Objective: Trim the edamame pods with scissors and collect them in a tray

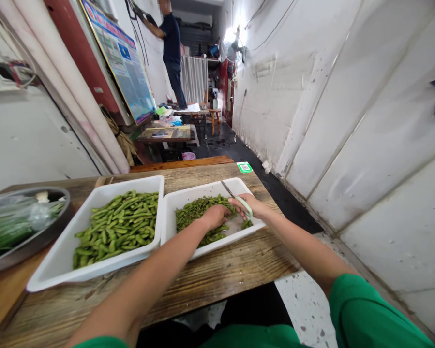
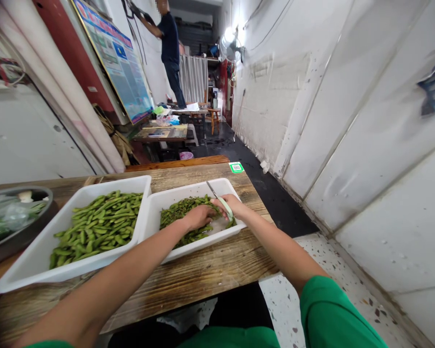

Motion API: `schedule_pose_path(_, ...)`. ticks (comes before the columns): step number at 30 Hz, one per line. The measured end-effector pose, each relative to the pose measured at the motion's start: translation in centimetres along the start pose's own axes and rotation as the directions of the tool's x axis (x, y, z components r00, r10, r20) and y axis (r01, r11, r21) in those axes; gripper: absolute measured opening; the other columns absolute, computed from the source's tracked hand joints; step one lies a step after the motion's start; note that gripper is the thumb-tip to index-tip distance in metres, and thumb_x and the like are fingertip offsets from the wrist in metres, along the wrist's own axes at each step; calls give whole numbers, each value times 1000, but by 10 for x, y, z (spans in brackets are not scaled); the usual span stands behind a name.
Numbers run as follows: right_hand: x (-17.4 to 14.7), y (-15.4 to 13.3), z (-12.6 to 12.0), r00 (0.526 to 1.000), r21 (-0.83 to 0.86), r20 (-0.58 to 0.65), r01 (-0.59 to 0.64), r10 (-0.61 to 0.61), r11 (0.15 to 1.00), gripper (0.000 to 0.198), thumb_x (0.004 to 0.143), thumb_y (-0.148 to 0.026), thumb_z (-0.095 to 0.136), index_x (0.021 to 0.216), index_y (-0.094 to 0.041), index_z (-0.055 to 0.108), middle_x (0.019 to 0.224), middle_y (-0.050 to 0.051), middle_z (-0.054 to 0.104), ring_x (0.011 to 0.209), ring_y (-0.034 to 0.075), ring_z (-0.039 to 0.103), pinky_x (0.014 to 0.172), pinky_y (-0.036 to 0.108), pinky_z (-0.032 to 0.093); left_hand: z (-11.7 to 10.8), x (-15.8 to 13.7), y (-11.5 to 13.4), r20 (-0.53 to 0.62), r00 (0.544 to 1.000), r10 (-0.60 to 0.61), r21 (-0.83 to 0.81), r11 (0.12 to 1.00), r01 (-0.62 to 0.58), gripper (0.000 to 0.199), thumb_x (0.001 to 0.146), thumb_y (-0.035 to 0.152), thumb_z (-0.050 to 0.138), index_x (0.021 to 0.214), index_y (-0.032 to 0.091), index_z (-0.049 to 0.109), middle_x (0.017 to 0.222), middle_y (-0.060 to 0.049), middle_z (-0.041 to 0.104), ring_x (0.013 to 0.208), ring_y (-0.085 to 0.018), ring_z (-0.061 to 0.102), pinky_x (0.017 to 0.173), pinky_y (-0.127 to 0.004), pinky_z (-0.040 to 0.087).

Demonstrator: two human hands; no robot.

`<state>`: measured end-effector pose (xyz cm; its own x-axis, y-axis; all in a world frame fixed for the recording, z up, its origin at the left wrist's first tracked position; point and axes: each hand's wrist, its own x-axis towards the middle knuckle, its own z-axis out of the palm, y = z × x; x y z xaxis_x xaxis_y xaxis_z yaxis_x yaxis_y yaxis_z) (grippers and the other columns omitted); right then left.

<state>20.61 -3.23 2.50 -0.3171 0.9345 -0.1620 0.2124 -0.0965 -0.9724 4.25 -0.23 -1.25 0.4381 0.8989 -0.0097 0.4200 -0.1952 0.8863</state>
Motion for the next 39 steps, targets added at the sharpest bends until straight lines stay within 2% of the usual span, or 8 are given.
schedule_pose_path(4,3,2,0,1000,-25,-4,-24,24,999,38,69,-50,59,65,-15,44,42,-6,43,30,5,39,28,17,34,-4,4,4,-23,994,108,116,988,-104,10,53,9,64,52,18,61,55,-1,57,62,-14,51,62,-21,36)
schedule_pose_path(8,2,3,0,989,-127,74,-117,127,985,41,68,-53,58,69,-14,45,44,-5,44,32,7,41,30,19,36,-17,5,7,-182,982,-57,-146,989,30,11,59,24,66,62,15,61,54,0,55,48,-9,44,48,-20,32)
schedule_pose_path(12,-1,2,-1,977,-158,128,-149,170,976,44,68,-56,56,72,-14,44,48,-5,44,33,6,40,31,19,37,-23,4,5,-79,975,-206,-426,891,154,21,62,31,64,65,11,57,59,-3,57,36,-3,32,37,-18,19)
schedule_pose_path(17,-4,-1,0,974,-205,163,-120,155,971,43,68,-55,56,66,-15,41,45,-5,43,33,6,40,31,18,34,-23,5,6,-84,961,-262,-538,824,178,21,59,25,68,63,9,55,63,-6,59,36,-1,33,35,-16,18)
schedule_pose_path(22,-5,-2,1,983,-229,138,-84,118,970,43,66,-54,59,63,-15,41,43,-5,42,32,5,38,30,17,32,-27,7,6,2,960,-281,-636,740,218,16,61,18,67,63,9,54,65,-7,60,36,0,32,33,-14,18)
schedule_pose_path(29,0,4,0,980,-197,156,-89,120,976,43,67,-55,58,66,-14,45,43,-5,42,32,6,39,30,17,33,-31,7,5,120,927,-355,-653,675,344,11,65,16,63,65,9,55,67,-7,59,38,0,33,33,-13,18)
schedule_pose_path(35,-2,1,0,982,-203,150,-84,116,975,45,65,-55,60,61,-15,41,43,-5,42,31,5,39,29,17,34,-31,5,7,53,905,-422,-631,688,358,15,65,18,64,63,12,50,46,5,40,35,-1,31,33,-13,16)
schedule_pose_path(39,-6,-4,2,980,-207,159,-86,120,975,44,65,-54,60,60,-15,41,41,-6,40,30,5,37,28,17,33,-32,5,10,76,906,-417,-645,672,363,12,67,16,61,65,11,50,49,5,41,35,-1,30,33,-13,16)
